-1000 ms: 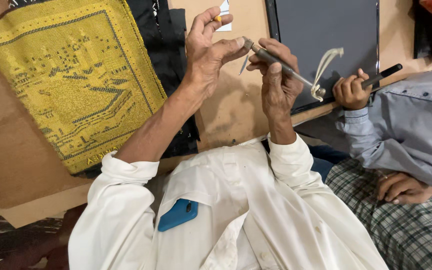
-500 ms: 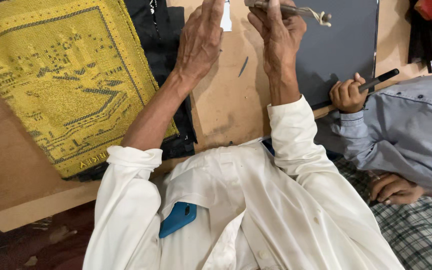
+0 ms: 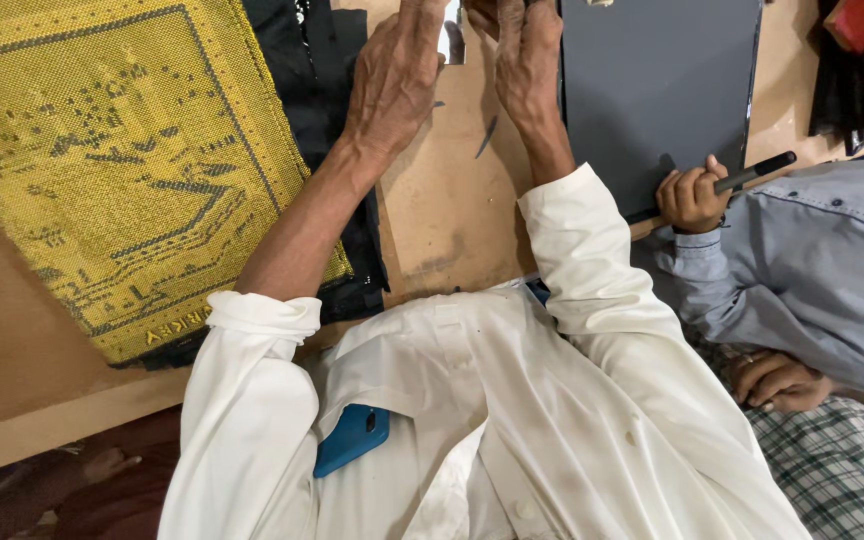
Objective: The person handles a black rectangular frame and small metal hardware pieces on a workbench. They unwrap a metal bracket, align it with the frame, and use a screwdriver to fasten it while another person assists by holding the frame.
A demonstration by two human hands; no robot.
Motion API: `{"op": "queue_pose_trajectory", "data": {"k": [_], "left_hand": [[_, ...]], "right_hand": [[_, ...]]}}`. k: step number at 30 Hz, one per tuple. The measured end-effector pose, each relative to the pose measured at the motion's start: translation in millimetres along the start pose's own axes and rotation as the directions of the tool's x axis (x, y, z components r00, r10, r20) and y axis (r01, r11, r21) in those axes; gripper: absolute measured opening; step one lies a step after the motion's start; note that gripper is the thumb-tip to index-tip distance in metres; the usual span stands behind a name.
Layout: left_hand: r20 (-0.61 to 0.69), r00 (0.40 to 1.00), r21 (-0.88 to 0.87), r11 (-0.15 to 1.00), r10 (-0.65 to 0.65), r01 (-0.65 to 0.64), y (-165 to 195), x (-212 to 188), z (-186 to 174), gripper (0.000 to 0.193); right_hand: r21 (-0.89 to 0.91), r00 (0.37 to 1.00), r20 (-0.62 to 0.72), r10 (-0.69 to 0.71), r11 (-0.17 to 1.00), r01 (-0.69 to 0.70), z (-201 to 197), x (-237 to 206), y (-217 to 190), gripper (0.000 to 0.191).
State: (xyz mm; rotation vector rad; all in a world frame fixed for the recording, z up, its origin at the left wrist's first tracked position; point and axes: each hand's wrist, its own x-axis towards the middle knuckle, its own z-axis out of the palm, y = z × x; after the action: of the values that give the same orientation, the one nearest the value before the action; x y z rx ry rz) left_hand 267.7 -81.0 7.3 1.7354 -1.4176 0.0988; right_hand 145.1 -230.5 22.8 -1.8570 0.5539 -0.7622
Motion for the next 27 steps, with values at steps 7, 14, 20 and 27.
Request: {"op": "queue_pose_trajectory", "data": {"k": [7, 14, 20, 27], "left_hand": [[-0.007, 1.0, 0.041, 0.999, 0.02, -0.02, -0.5, -0.3, 3.5, 0.084], [-0.009, 1.0, 0.033, 0.999, 0.019, -0.019, 0.8, 0.0, 1.1, 0.079], [0.018, 1.0, 0.028, 0.999, 0.017, -0.018, 2.3, 1.7, -4.4, 0.08], [0.012, 1.0, 0.032, 0.999, 0.024, -0.025, 2.3, -0.6, -3.8, 0.076]], "right_hand": [[-0.113, 1.0, 0.005, -0.027, 0.993, 0.027, 0.8, -2.0, -3.2, 0.035], [-0.239, 0.996, -0.023, -0.081, 0.968, 0.073, 1.9, -3.8, 9.0, 0.034], [-0.343, 0.978, 0.032, -0.206, 0.917, 0.204, 3.8, 1.7, -1.8, 0.031], [-0.193, 0.978, 0.066, -0.2, 0.959, 0.209, 8.9, 0.9, -19.7, 0.02]]}}
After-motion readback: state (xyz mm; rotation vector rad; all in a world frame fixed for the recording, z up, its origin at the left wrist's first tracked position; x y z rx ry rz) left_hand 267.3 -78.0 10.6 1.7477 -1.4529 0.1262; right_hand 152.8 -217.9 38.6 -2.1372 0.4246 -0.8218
